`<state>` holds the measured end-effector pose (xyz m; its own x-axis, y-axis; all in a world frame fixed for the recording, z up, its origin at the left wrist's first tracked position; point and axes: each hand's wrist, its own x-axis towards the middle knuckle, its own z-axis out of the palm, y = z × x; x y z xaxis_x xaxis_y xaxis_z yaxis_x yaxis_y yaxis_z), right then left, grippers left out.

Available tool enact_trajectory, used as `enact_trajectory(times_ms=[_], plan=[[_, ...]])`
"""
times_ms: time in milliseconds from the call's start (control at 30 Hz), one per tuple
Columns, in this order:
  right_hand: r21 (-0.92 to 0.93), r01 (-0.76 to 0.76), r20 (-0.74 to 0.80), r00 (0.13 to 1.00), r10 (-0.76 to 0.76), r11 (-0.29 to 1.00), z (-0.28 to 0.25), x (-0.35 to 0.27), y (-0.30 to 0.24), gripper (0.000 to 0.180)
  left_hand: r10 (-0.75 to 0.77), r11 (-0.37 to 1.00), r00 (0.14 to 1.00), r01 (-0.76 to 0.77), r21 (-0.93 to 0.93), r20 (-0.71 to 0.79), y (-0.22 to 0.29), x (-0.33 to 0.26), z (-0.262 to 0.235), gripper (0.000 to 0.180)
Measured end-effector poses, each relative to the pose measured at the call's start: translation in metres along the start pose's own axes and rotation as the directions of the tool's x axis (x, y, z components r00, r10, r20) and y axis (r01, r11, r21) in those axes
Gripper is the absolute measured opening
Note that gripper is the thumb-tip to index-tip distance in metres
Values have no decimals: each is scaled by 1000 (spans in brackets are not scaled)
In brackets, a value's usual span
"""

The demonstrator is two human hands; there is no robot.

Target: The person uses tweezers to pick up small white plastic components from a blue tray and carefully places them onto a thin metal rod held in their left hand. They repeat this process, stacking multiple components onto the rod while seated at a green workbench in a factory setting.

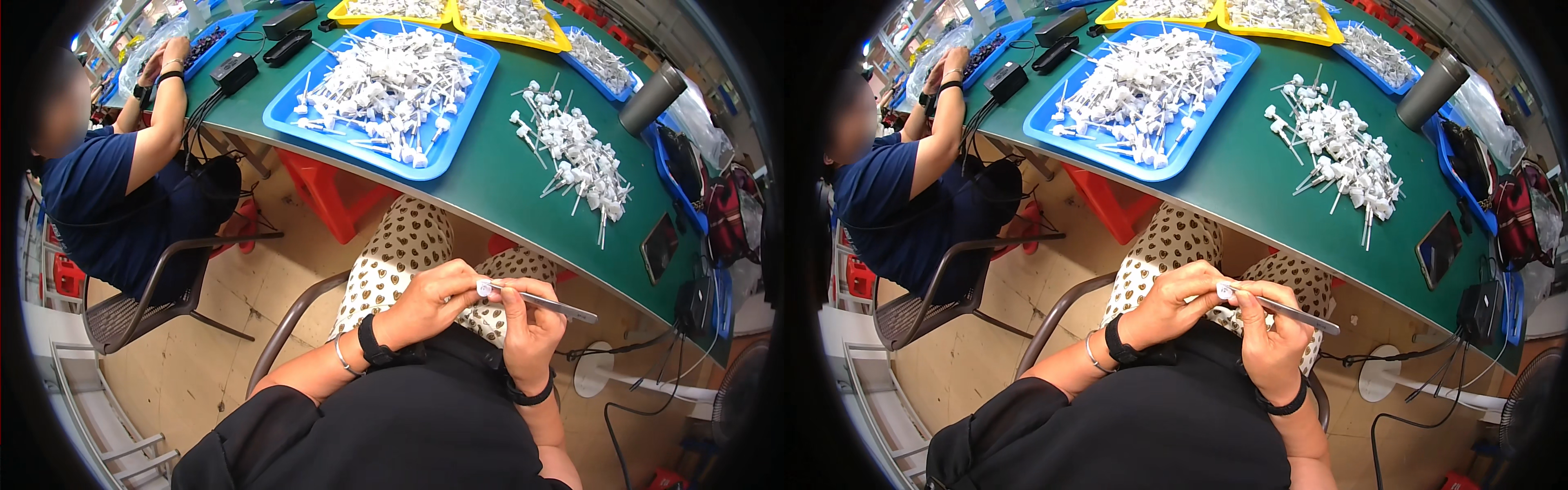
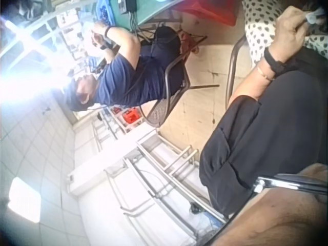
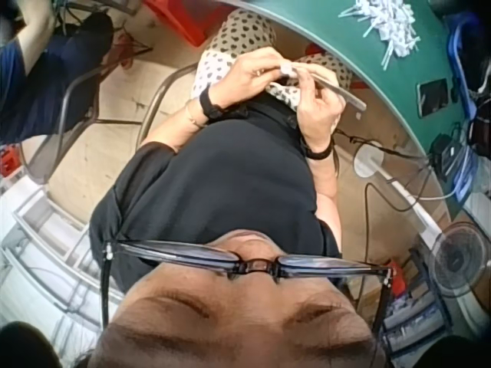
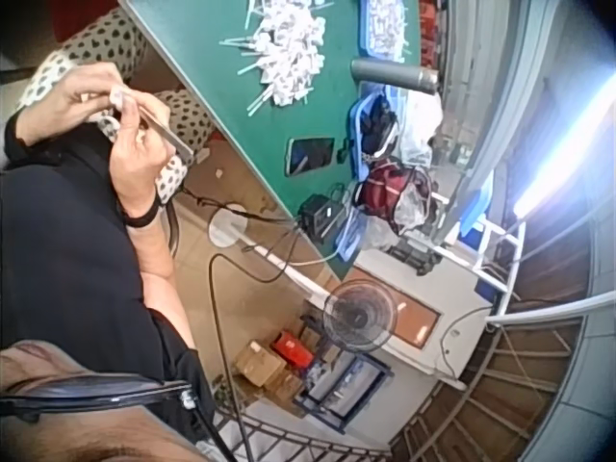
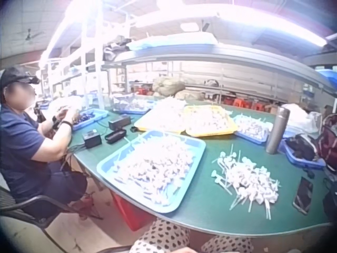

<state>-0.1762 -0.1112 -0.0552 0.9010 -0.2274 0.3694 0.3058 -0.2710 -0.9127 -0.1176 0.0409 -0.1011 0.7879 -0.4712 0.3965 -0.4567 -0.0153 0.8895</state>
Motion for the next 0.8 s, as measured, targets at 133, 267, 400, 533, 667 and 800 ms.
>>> enact_trajectory(times_ms=[133,267,400,533,667,800], plan=[[-10,12,7,1000,-12,1000,-1,0,1,5,-5,1000,1000,5,-4,-2,0,0,1,20],[26,-5,-4,1000,5,1000,0,0,-1,6,-26,1000,1000,26,-9,-12,4,1,-1,20],[-47,-13,17,1000,14,999,1,-1,-7,11,69,997,995,-71,-27,-71,-6,-3,3,18],[110,-44,-26,999,47,993,0,-4,-6,13,74,994,995,-78,-75,-62,-10,-4,8,16],[205,-53,-50,997,64,977,-4,-6,2,18,61,994,996,-67,-84,-72,-3,-7,2,14],[463,-190,38,980,194,866,-8,2,-9,19,62,993,994,-71,-90,-92,-1,-8,3,11]])
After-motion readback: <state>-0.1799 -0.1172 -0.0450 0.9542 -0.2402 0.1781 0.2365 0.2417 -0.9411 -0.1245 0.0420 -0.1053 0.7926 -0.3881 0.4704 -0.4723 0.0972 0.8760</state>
